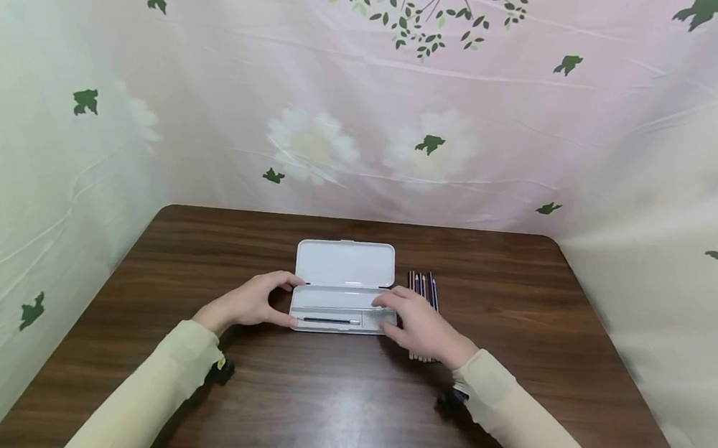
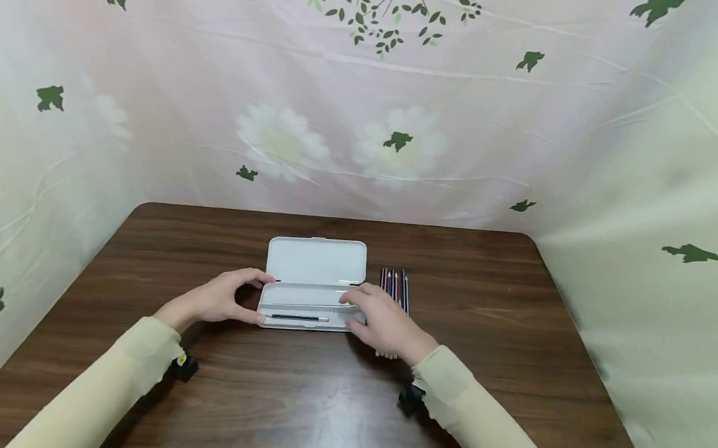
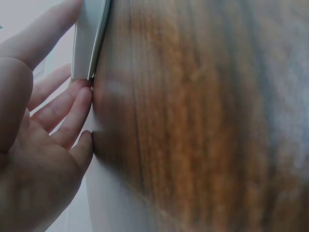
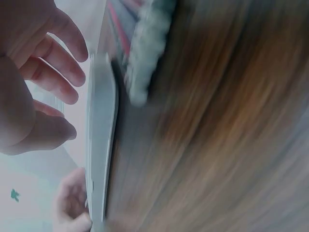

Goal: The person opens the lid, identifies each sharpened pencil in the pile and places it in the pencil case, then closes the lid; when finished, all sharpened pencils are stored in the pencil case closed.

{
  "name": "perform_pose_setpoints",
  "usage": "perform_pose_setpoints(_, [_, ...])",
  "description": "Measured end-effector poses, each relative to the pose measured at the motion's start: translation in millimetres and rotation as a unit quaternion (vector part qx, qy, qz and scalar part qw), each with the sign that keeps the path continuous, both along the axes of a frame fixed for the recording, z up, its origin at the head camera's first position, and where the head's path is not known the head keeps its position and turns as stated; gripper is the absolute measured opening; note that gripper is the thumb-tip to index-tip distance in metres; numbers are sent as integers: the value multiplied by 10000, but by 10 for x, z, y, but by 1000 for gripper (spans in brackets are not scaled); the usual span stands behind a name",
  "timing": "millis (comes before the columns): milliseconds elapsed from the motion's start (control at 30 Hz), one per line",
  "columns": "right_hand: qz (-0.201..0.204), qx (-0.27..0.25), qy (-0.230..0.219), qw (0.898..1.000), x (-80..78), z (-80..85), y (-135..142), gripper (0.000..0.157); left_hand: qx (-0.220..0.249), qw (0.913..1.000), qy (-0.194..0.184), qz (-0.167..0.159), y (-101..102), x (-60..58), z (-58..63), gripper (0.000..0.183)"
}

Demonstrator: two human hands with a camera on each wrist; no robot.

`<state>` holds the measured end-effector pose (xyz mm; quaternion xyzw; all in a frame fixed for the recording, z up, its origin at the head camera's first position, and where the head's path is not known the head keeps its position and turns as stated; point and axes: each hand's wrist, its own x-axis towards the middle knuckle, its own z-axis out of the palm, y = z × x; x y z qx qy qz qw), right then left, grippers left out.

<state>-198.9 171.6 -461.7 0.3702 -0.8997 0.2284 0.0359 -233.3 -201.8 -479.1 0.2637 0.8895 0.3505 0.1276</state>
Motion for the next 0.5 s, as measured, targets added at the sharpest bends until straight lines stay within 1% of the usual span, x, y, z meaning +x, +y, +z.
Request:
perform_pose_setpoints(167, [-230, -221, 93, 9994, 1, 19, 275, 33, -89, 9999, -26, 82, -15, 14, 7, 77])
perform_pose_setpoints(233, [-348, -219, 153, 9990, -5, 15, 387, 33, -103, 9999, -36, 89, -19, 11, -2, 77])
perform_pose_setpoints(400, [-709, -96, 52, 9974, -25, -38, 649, 34, -52, 10000, -32, 59, -11, 4, -10, 77])
perform_pose_setpoints(500, [-895, -79, -15, 9960, -23, -63, 760, 35, -30, 10000, 15, 16, -3, 0, -7, 76])
